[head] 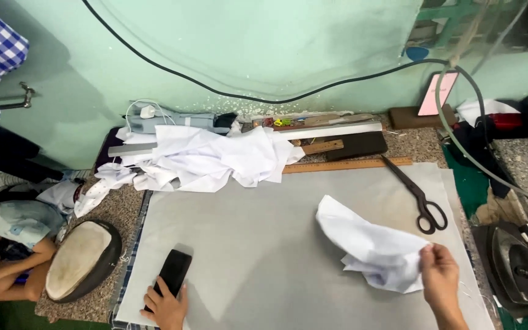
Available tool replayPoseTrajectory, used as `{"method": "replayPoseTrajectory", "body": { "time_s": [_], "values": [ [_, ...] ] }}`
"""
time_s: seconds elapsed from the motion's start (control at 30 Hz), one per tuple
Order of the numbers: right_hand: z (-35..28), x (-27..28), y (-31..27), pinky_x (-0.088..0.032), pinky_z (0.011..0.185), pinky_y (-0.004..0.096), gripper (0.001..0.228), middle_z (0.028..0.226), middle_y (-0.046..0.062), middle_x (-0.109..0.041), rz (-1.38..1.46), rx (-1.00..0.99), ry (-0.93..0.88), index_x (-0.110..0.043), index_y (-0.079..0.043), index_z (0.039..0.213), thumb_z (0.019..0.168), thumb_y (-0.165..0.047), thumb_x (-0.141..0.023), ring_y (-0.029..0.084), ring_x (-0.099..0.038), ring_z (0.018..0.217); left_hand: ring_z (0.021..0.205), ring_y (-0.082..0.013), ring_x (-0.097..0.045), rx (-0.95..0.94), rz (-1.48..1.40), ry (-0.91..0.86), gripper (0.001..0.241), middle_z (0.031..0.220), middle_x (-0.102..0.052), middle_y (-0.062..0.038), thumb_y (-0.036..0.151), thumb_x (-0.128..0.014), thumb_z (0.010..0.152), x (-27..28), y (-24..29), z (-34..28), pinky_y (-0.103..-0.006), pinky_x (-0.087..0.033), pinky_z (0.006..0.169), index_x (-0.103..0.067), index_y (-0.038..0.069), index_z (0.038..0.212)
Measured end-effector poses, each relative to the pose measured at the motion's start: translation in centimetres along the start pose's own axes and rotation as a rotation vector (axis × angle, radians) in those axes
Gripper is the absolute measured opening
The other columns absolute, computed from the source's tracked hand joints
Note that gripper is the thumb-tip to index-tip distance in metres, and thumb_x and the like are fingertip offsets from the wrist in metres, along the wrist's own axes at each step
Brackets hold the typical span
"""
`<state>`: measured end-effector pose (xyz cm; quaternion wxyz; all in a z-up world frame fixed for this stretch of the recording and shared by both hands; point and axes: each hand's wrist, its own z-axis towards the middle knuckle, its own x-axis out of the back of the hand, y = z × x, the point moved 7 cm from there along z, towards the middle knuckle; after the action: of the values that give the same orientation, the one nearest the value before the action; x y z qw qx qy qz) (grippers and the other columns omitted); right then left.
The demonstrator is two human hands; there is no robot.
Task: Measuring, cutting, and ironing white fabric pieces on a tailoring workbench.
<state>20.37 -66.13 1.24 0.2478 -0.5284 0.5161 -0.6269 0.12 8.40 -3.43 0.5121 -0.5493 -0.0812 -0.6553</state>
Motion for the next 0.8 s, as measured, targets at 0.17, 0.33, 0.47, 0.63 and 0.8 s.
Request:
{"method": "replayPoseTrajectory", "body": {
  "time_s": [0.17,0.33,0.47,0.63,0.8],
  "values": [
    [-0.1,0.1,1.0,-0.035,0.063,0.031,0.014,0.085,0.007,-0.056,0.259,-0.162,0.111,-0.059,-0.005,0.106,0.111,-0.018,-0.056,0.015,-0.046,0.074,0.106,-0.0433,-0.057,-0.2,-0.639,0.118,0.084,0.132,-0.058,-0.018,0.069,-0.058,0.081,2.1,4.3,-0.4,-0.0582,-0.048,0.098,-0.054,0.024,0.152],
    [-0.4,-1.3,5.0,-0.037,0.065,0.03,0.015,0.087,0.004,-0.055,0.334,-0.284,0.078,-0.06,-0.007,0.109,0.107,-0.022,-0.058,0.014,-0.046,0.075,0.115,-0.0365,-0.056,-0.685,-0.989,-0.026,0.077,0.13,-0.058,-0.016,0.057,-0.069,0.087,11.0,15.9,-4.1,-0.0484,-0.046,0.1,-0.05,0.019,0.151],
    [1.1,1.2,7.1,-0.042,0.082,0.026,0.023,0.106,0.007,-0.064,0.4,-0.217,0.174,-0.061,-0.002,0.125,0.111,-0.02,-0.058,0.014,-0.055,0.093,0.123,-0.0355,-0.048,-0.876,-0.934,-0.276,0.075,0.139,-0.05,-0.016,0.057,-0.061,0.096,17.2,24.3,-3.9,-0.0486,-0.043,0.1,-0.041,0.018,0.157],
    [2.2,3.6,9.1,-0.043,0.086,0.025,0.023,0.1,0.004,-0.066,0.168,-0.12,0.348,-0.07,-0.003,0.12,0.11,-0.023,-0.065,0.01,-0.057,0.094,0.12,-0.039,-0.047,-1.063,-0.941,-0.198,0.075,0.14,-0.048,-0.022,0.053,-0.066,0.098,22.3,32.9,-2.3,-0.0484,-0.04,0.102,-0.042,0.011,0.155],
    [4.5,1.4,6.1,-0.045,0.086,0.033,0.029,0.101,0.016,-0.069,0.151,-0.198,0.241,-0.068,0.004,0.121,0.109,-0.022,-0.062,0.02,-0.059,0.095,0.12,-0.0367,-0.047,-1.166,-1.053,-0.238,0.074,0.137,-0.05,-0.019,0.056,-0.061,0.098,24.5,38.4,0.6,-0.0474,-0.039,0.103,-0.044,0.013,0.156]
  ]
}}
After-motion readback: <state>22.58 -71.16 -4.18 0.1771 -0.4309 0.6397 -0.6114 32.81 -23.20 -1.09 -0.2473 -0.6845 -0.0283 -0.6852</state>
